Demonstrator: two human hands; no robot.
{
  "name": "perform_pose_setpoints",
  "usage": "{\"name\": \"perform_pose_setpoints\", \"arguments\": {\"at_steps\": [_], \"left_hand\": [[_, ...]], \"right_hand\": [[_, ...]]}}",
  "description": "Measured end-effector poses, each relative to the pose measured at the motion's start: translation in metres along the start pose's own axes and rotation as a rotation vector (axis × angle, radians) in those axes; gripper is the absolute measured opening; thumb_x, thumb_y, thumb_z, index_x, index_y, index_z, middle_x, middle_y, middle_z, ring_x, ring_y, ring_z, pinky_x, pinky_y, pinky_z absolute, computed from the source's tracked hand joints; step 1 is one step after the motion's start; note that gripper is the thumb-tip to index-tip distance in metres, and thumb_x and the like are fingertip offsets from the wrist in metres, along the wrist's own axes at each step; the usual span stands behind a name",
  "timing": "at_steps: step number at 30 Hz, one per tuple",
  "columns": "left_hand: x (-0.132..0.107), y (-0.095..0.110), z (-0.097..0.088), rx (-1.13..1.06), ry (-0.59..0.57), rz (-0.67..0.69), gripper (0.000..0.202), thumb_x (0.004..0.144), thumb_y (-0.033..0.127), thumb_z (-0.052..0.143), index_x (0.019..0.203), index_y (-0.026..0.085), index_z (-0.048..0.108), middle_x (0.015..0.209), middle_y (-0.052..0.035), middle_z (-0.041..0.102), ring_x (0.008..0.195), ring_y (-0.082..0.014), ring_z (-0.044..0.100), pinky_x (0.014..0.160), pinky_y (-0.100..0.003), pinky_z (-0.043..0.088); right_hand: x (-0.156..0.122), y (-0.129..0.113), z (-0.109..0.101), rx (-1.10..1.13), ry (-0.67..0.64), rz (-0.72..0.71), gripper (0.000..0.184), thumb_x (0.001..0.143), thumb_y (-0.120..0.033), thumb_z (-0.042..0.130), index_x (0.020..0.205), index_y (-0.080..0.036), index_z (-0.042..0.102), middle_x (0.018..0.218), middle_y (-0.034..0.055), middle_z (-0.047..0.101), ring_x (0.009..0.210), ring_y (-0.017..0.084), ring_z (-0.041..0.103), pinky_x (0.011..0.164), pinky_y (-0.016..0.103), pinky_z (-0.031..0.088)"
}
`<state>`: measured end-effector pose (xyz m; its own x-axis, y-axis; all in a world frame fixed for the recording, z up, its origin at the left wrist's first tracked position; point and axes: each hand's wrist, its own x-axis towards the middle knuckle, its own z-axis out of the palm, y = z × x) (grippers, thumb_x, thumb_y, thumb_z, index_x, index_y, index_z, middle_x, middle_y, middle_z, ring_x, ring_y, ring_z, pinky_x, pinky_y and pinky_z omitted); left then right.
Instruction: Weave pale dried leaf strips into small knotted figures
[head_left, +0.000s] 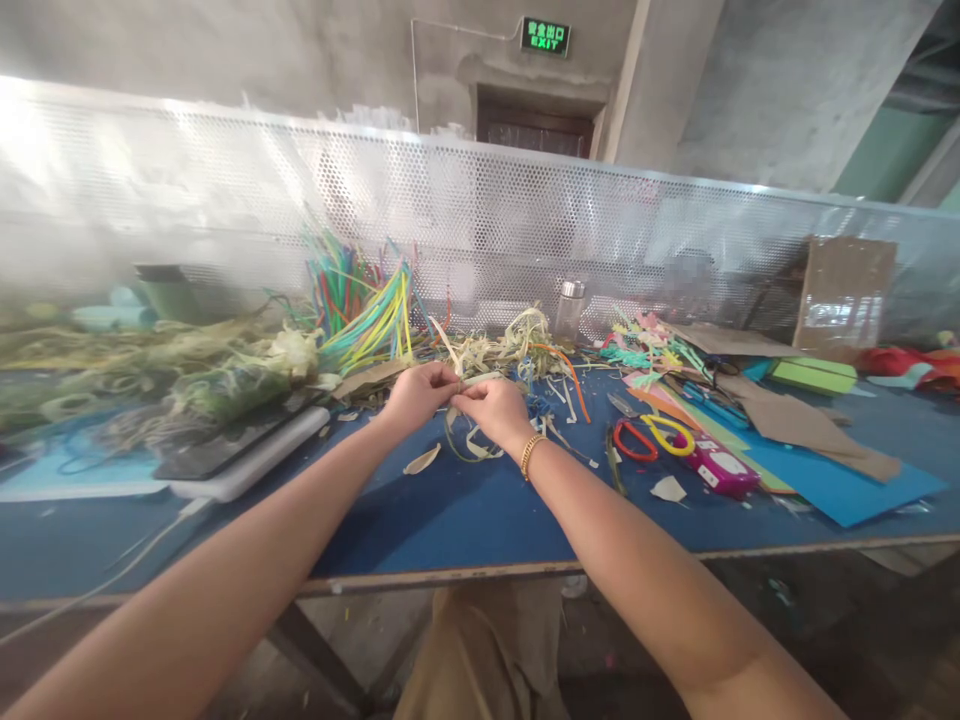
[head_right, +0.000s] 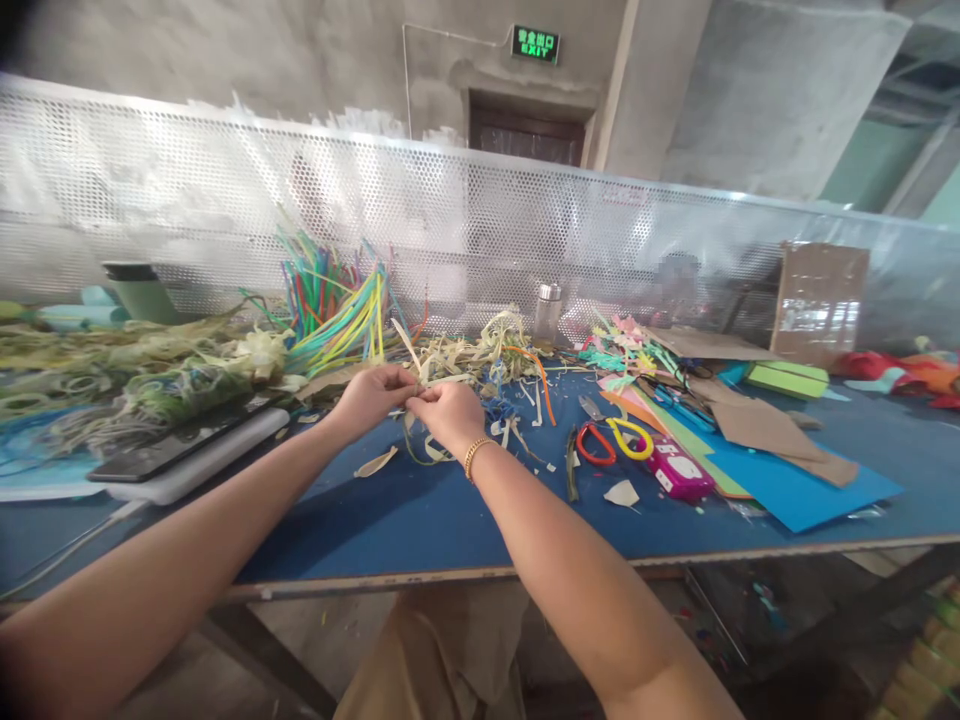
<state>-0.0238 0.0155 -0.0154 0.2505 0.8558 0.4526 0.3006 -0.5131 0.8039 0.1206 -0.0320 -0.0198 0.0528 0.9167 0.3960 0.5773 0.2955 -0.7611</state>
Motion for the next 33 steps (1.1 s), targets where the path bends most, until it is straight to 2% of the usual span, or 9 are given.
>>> {"name": "perform_pose_setpoints", "arguments": {"at_steps": [4,7,10,14,18,22,26,30,33], "left_hand": [[0.001,-0.003,-0.001,0.003,-0.029,-0.009,0.012,0.067,0.027,0.065,0.069,0.016,0.061,0.058,0.0012,0.059,0.053,-0.0108,0.05,0.05,-0.022,0.036],[0.0,-0.002,-0.002,-0.061,-0.111,-0.026,0.016,0.069,0.03,0.066,0.069,0.016,0.059,0.057,0.0018,0.057,0.052,-0.01,0.049,0.051,-0.022,0.037],[-0.002,0.003,0.0,-0.154,-0.203,-0.048,0.022,0.072,0.036,0.065,0.07,0.017,0.056,0.061,0.0,0.06,0.053,-0.0097,0.05,0.051,-0.022,0.038],[-0.007,0.012,0.004,-0.198,-0.239,-0.024,0.021,0.077,0.036,0.062,0.073,0.017,0.053,0.064,-0.0013,0.063,0.053,-0.0092,0.051,0.053,-0.023,0.041],[-0.008,0.013,0.004,-0.187,-0.249,0.017,0.022,0.078,0.036,0.061,0.074,0.017,0.052,0.066,-0.0015,0.064,0.056,-0.01,0.054,0.055,-0.023,0.042],[-0.006,0.008,0.003,-0.138,-0.23,0.027,0.025,0.078,0.04,0.062,0.075,0.018,0.052,0.061,0.0001,0.063,0.056,-0.011,0.055,0.053,-0.022,0.041],[-0.006,0.005,0.005,-0.159,-0.24,-0.031,0.025,0.077,0.04,0.063,0.076,0.018,0.051,0.061,-0.0001,0.064,0.056,-0.012,0.057,0.054,-0.024,0.044],[-0.008,0.009,0.005,-0.255,-0.233,-0.112,0.031,0.073,0.041,0.068,0.08,0.019,0.047,0.066,-0.001,0.067,0.06,-0.0135,0.062,0.055,-0.024,0.044],[-0.009,0.013,0.003,-0.288,-0.253,-0.177,0.039,0.065,0.037,0.076,0.085,0.019,0.047,0.07,-0.0009,0.068,0.062,-0.0136,0.063,0.052,-0.022,0.04]], "right_hand": [[0.001,-0.001,0.004,0.079,-0.009,-0.005,0.014,0.07,-0.031,0.062,0.06,-0.02,0.062,0.056,-0.002,0.061,0.053,0.011,0.052,0.052,0.023,0.036],[0.009,0.004,-0.007,0.17,0.074,-0.008,0.012,0.072,-0.029,0.055,0.064,-0.02,0.058,0.06,-0.0026,0.059,0.057,0.012,0.051,0.055,0.023,0.038],[0.016,0.01,-0.029,-0.047,0.258,-0.02,0.009,0.071,-0.024,0.056,0.063,-0.021,0.056,0.067,0.0005,0.059,0.067,0.015,0.053,0.064,0.027,0.04],[0.014,0.011,-0.044,-0.374,0.36,-0.104,0.007,0.069,-0.013,0.062,0.072,-0.019,0.062,0.084,0.009,0.06,0.09,0.024,0.053,0.082,0.036,0.038],[0.011,0.004,-0.033,-0.375,0.179,-0.309,0.014,0.08,-0.022,0.06,0.088,-0.022,0.071,0.096,0.0079,0.065,0.098,0.023,0.053,0.089,0.036,0.037],[0.011,0.004,-0.024,-0.376,-0.009,-0.29,0.016,0.077,-0.033,0.067,0.089,-0.026,0.075,0.088,0.0033,0.07,0.088,0.018,0.058,0.079,0.029,0.04],[0.01,0.007,-0.02,-0.374,0.009,-0.224,0.012,0.075,-0.033,0.068,0.077,-0.024,0.076,0.079,0.0017,0.071,0.076,0.015,0.06,0.067,0.025,0.038],[0.009,0.009,-0.016,-0.391,0.101,-0.238,0.013,0.075,-0.029,0.066,0.067,-0.021,0.072,0.078,0.0033,0.07,0.078,0.016,0.06,0.07,0.026,0.037],[0.011,0.011,-0.014,-0.342,0.104,-0.222,0.012,0.077,-0.025,0.064,0.069,-0.019,0.07,0.079,0.0034,0.07,0.078,0.015,0.059,0.071,0.025,0.038]]}}
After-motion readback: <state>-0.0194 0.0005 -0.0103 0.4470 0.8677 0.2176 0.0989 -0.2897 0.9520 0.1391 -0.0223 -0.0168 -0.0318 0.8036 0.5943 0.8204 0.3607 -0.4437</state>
